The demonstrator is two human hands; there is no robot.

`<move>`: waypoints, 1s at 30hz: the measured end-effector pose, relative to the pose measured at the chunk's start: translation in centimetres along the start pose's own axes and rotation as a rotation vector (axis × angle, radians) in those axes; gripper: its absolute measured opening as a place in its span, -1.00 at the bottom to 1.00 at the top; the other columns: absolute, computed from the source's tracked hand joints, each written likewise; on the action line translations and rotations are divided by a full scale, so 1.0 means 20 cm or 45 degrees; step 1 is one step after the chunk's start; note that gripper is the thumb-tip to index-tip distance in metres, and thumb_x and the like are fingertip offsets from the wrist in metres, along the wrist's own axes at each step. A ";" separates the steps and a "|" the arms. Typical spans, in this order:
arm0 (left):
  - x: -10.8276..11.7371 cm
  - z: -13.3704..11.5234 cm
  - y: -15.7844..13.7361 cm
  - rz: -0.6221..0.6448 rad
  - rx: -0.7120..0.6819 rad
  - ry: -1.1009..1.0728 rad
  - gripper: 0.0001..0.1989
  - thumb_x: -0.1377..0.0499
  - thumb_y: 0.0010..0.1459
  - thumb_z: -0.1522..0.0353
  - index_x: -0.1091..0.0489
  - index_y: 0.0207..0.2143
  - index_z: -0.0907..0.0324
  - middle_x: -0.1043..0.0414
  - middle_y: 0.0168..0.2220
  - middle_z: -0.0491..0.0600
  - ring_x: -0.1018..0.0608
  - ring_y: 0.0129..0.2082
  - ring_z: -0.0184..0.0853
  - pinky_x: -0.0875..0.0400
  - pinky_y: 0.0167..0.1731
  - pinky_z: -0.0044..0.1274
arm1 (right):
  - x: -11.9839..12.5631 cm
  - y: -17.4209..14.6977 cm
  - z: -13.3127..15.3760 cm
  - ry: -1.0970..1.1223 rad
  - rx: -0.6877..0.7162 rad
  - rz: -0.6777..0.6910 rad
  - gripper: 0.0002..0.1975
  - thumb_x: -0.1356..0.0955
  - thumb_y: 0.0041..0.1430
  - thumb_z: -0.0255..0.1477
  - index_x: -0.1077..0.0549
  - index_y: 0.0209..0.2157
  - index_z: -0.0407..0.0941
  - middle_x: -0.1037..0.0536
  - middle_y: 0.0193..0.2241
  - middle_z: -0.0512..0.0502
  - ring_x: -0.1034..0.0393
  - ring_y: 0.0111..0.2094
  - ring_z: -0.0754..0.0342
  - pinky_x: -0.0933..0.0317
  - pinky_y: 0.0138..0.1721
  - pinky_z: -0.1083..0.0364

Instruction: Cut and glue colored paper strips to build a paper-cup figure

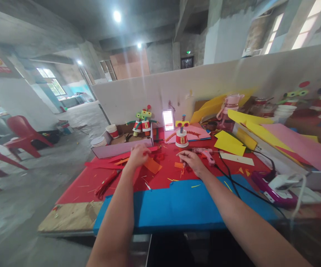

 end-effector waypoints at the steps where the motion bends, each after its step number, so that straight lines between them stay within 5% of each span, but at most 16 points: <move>1: -0.04 -0.05 0.01 0.064 -0.058 0.025 -0.75 -0.07 0.00 0.44 -0.54 -0.36 0.06 -0.49 -0.28 0.02 -0.39 -0.12 -0.15 -0.19 -0.16 -0.33 | 0.00 0.00 0.00 -0.008 0.004 -0.008 -0.74 -0.40 -0.06 -0.24 -0.47 -0.37 -0.13 -0.39 -0.62 0.10 -0.22 -0.66 0.25 -0.09 -0.64 0.23; 9: -0.13 -0.07 0.03 0.030 -0.040 0.275 -0.69 -0.10 0.03 0.39 -0.48 -0.16 0.04 -0.41 -0.06 0.12 -0.33 -0.07 -0.07 -0.15 -0.17 -0.27 | 0.01 0.03 -0.02 -0.018 -0.006 -0.024 -0.78 -0.37 -0.06 -0.29 -0.48 -0.39 -0.13 -0.39 -0.63 0.11 -0.21 -0.69 0.26 -0.06 -0.68 0.26; 19: -0.13 -0.04 0.06 0.028 -0.055 0.180 -0.83 -0.09 0.07 0.45 -0.46 -0.45 0.09 -0.48 -0.18 0.05 -0.37 -0.11 -0.12 -0.15 -0.17 -0.31 | 0.00 0.05 -0.04 -0.029 -0.022 -0.013 -0.81 -0.37 -0.04 -0.29 -0.46 -0.40 -0.13 -0.40 -0.63 0.11 -0.21 -0.69 0.26 -0.09 -0.68 0.25; 26: 0.19 -0.04 0.00 -0.660 0.059 -0.418 -0.82 -0.08 0.18 0.31 -0.48 -0.34 0.12 -0.52 -0.31 0.02 -0.45 -0.23 -0.26 -0.28 -0.12 -0.42 | 0.01 0.04 -0.04 -0.051 0.000 -0.027 -0.78 -0.38 -0.05 -0.28 -0.49 -0.39 -0.12 -0.40 -0.63 0.10 -0.22 -0.69 0.26 -0.05 -0.69 0.26; 30: 0.22 0.06 -0.05 -1.041 0.336 -1.237 -0.85 -0.22 0.04 0.26 -0.42 -0.36 0.15 -0.46 -0.45 -0.11 -0.47 -0.46 -0.42 -0.36 -0.39 -0.58 | 0.00 0.03 -0.05 -0.029 0.004 0.006 -0.77 -0.38 -0.06 -0.27 -0.49 -0.39 -0.13 -0.40 -0.63 0.11 -0.21 -0.71 0.26 -0.05 -0.70 0.25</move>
Point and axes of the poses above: each hand's wrist, its own y-axis towards the middle knuckle, its own x-axis out of the back of the hand, z = x × y, the point moved 7 cm from there along y, towards the middle knuckle
